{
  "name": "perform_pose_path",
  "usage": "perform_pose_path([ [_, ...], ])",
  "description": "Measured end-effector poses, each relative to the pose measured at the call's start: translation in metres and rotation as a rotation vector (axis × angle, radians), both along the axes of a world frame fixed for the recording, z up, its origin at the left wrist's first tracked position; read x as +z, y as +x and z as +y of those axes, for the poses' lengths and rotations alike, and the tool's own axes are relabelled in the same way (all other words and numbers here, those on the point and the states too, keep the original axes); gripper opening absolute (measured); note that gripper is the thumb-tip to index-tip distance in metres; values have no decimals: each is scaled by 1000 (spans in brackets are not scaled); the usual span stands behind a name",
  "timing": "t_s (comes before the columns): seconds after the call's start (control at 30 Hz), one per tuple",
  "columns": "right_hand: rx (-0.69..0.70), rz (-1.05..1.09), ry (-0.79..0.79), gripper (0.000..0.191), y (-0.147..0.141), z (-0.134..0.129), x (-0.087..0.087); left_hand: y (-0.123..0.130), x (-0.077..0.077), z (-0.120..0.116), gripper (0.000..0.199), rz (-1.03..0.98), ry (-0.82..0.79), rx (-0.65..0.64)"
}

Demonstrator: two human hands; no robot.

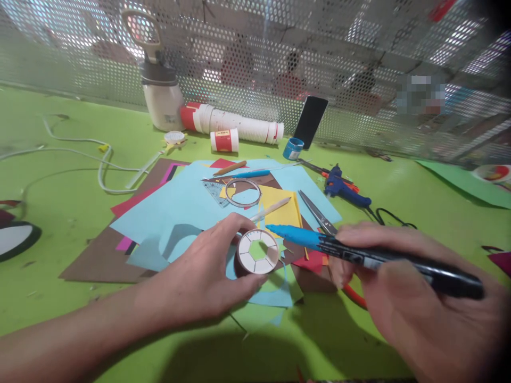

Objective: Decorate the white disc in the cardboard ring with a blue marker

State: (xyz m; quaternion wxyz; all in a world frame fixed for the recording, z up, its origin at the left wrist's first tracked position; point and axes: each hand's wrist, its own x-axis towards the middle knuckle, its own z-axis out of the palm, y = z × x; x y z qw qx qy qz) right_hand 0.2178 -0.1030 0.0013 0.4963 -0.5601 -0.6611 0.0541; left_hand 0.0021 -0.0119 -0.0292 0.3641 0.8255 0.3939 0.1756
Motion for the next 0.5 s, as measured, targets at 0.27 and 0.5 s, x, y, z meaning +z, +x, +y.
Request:
perform_pose_path([
  [0.27, 25, -33, -84, 14, -18, 7, 7, 3, 9, -1, 33, 0, -77, -37],
  [0.5, -21, -58, 20, 18, -7, -1, -3, 1, 8, -1, 36, 59, -60, 18],
])
